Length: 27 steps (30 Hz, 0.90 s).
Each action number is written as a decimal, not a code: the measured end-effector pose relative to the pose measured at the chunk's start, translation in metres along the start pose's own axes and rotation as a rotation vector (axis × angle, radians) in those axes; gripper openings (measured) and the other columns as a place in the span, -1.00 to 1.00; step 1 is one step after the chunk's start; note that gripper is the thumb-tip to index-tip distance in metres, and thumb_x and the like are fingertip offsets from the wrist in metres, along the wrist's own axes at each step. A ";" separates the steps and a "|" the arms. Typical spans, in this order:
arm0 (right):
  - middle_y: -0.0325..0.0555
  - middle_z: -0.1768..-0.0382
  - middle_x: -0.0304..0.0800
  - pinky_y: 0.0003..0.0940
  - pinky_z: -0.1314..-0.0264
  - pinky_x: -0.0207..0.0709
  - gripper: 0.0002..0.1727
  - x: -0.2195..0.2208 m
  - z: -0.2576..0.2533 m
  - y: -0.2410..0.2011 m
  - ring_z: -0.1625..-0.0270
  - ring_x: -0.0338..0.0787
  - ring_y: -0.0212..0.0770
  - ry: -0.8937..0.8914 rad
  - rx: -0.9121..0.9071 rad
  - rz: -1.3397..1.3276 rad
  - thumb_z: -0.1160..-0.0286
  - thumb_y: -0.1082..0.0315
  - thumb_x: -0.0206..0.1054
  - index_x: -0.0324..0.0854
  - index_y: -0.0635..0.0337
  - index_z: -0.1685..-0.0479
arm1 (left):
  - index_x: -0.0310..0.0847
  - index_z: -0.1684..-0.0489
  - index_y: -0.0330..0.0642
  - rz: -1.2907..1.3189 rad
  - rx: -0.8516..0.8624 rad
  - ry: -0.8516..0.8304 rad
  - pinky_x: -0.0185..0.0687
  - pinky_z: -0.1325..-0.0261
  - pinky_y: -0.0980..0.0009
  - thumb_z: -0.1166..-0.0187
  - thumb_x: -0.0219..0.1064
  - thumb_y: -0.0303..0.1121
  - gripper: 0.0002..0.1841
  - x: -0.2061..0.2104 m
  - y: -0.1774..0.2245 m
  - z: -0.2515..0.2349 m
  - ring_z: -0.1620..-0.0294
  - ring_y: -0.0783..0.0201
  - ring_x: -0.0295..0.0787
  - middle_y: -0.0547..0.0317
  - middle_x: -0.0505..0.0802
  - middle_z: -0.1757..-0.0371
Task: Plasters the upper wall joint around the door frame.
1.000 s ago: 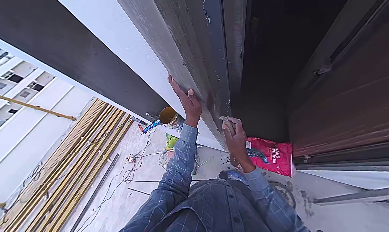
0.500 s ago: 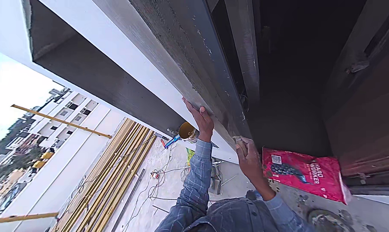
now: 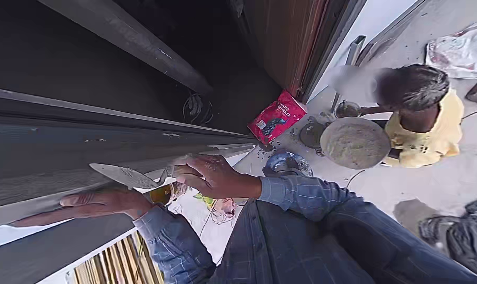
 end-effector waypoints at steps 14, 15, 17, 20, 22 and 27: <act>0.43 0.07 0.77 0.52 -0.10 0.49 -0.36 -0.186 0.282 0.189 -0.02 0.78 0.47 0.193 1.010 0.607 -0.73 -0.10 0.14 0.47 0.27 -0.50 | -0.71 -0.74 -0.58 -0.171 0.182 -0.018 -0.06 -0.83 0.18 -0.87 -0.33 -0.12 -0.23 0.005 0.022 -0.005 -0.83 -0.16 -0.06 -0.54 -0.12 -0.79; 0.45 0.06 0.76 0.54 -0.08 0.48 -0.35 -0.182 0.279 0.192 -0.03 0.77 0.49 0.172 1.006 0.623 -0.73 -0.10 0.11 0.45 0.28 -0.51 | -0.68 -0.73 -0.62 -0.211 0.202 -0.015 -0.06 -0.83 0.21 -0.87 -0.34 -0.13 -0.24 0.006 0.024 -0.003 -0.83 -0.16 -0.05 -0.56 -0.12 -0.78; 0.45 0.05 0.76 0.54 -0.07 0.51 -0.39 -0.166 0.262 0.199 -0.02 0.78 0.50 0.126 0.956 0.626 -0.71 -0.02 0.13 0.42 0.30 -0.51 | -0.64 -0.74 -0.63 -0.254 0.216 -0.024 -0.12 -0.84 0.23 -0.88 -0.37 -0.17 -0.27 0.008 0.026 -0.001 -0.85 -0.15 -0.10 -0.56 -0.14 -0.79; 0.41 0.06 0.79 0.52 -0.02 0.53 -0.44 -0.129 0.228 0.213 -0.02 0.80 0.49 0.010 0.891 0.615 -0.72 0.02 0.18 0.47 0.27 -0.47 | -0.63 -0.76 -0.61 -0.276 0.216 -0.024 -0.14 -0.84 0.19 -0.88 -0.38 -0.16 -0.27 0.007 0.025 -0.001 -0.86 -0.18 -0.11 -0.56 -0.15 -0.80; 0.38 -0.03 0.80 0.50 -0.03 0.56 -0.47 -0.102 0.204 0.226 -0.07 0.81 0.46 -0.056 0.833 0.590 -0.65 0.11 0.23 0.52 0.26 -0.48 | -0.64 -0.78 -0.55 -0.292 0.193 -0.006 -0.08 -0.83 0.19 -0.89 -0.39 -0.19 -0.30 0.008 0.024 0.000 -0.85 -0.17 -0.08 -0.51 -0.13 -0.81; 0.25 0.04 0.82 0.37 -0.10 0.59 -0.52 -0.031 0.172 0.293 -0.07 0.82 0.32 -0.257 0.862 0.432 -0.67 0.15 0.31 0.46 0.19 -0.47 | -0.63 -0.85 -0.31 -0.177 0.148 0.026 0.11 -0.76 0.10 -0.90 -0.39 -0.17 -0.33 0.016 0.021 0.001 -0.81 -0.12 0.06 -0.32 -0.02 -0.83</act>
Point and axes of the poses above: each hand's wrist, its own z-axis away from the middle knuckle, its own x-axis out of the palm, y = z × x, the point moved 8 cm from there along -z, towards the middle knuckle
